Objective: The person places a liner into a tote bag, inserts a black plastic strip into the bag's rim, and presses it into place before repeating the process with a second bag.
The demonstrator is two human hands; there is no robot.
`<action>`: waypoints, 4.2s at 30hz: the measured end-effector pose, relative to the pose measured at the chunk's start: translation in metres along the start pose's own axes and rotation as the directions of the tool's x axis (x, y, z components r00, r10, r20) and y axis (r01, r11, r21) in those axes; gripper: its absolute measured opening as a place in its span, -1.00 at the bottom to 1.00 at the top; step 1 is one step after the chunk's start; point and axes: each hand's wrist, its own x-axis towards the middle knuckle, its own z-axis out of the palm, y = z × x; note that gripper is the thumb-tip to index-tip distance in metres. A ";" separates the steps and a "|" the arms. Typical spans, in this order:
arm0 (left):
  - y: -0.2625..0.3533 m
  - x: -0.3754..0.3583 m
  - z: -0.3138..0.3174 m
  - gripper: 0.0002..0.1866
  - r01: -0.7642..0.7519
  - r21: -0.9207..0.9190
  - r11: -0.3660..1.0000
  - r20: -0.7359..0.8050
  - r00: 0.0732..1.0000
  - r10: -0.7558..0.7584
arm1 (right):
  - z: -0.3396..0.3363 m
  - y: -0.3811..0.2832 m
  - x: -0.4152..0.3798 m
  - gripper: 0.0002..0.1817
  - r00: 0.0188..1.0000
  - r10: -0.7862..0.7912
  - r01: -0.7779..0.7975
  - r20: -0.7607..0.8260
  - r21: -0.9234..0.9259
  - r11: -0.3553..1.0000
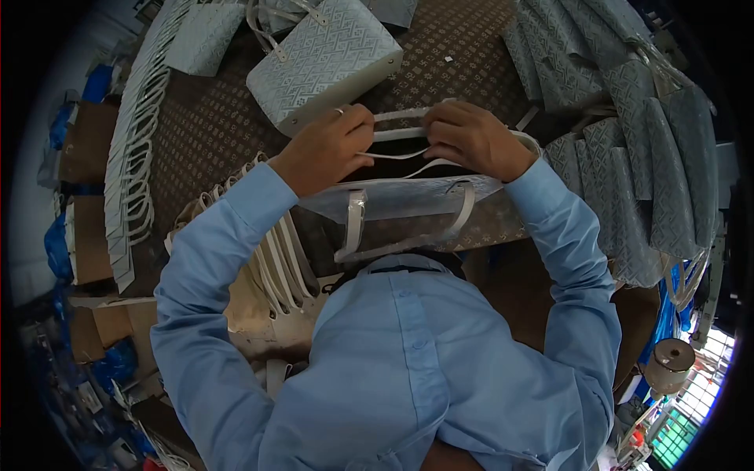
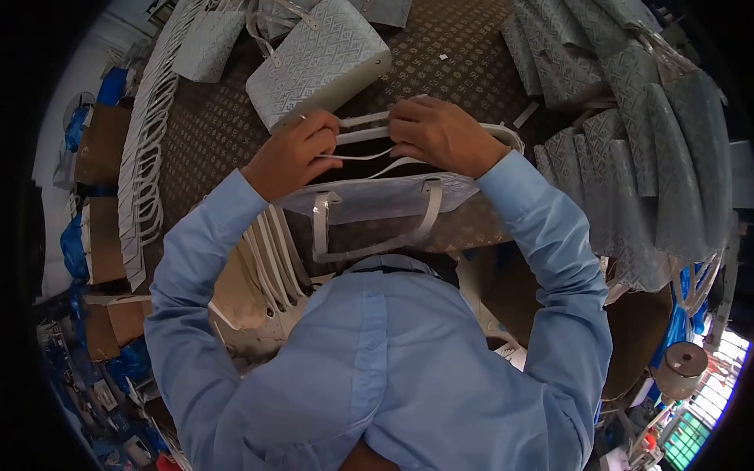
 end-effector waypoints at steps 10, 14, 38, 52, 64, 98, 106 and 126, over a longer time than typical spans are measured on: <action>-0.006 -0.009 0.017 -0.73 0.145 -0.135 0.980 -0.251 0.952 -0.176 | 0.014 -0.001 0.004 -0.78 0.976 0.214 -0.206 -0.051 0.121 0.971; -0.008 -0.008 0.018 -0.73 0.101 -0.128 0.987 -0.275 0.952 -0.133 | 0.015 0.000 0.002 -0.77 0.965 0.259 -0.249 -0.036 0.173 0.953; 0.013 0.046 0.002 -0.69 0.019 0.453 0.891 -0.253 0.961 0.108 | -0.025 0.006 -0.031 -0.60 0.914 0.398 -0.392 0.080 -0.078 0.917; 0.012 0.071 0.043 -0.71 0.011 0.145 0.989 0.001 1.000 -0.011 | -0.039 0.016 -0.051 -0.56 0.799 0.580 -0.555 0.160 -0.174 0.813; 0.017 0.139 0.067 -0.71 -0.084 -0.052 0.995 0.124 0.988 0.090 | -0.045 0.020 -0.057 -0.54 0.604 0.779 -0.754 0.165 -0.198 0.626; 0.019 0.133 0.067 -0.72 -0.142 0.072 0.987 -0.184 0.971 0.153 | -0.062 0.015 -0.096 -0.76 0.667 0.727 -0.739 0.163 0.272 0.617; -0.019 -0.010 -0.008 -0.58 0.334 -0.067 0.940 -0.069 0.939 -0.338 | -0.040 0.011 -0.042 -0.74 0.909 0.415 -0.411 0.049 -0.074 0.909; -0.027 0.054 -0.007 -0.67 0.509 -0.350 0.787 0.413 0.837 -0.358 | -0.009 0.025 0.000 -0.82 0.992 0.106 -0.112 0.061 0.112 0.987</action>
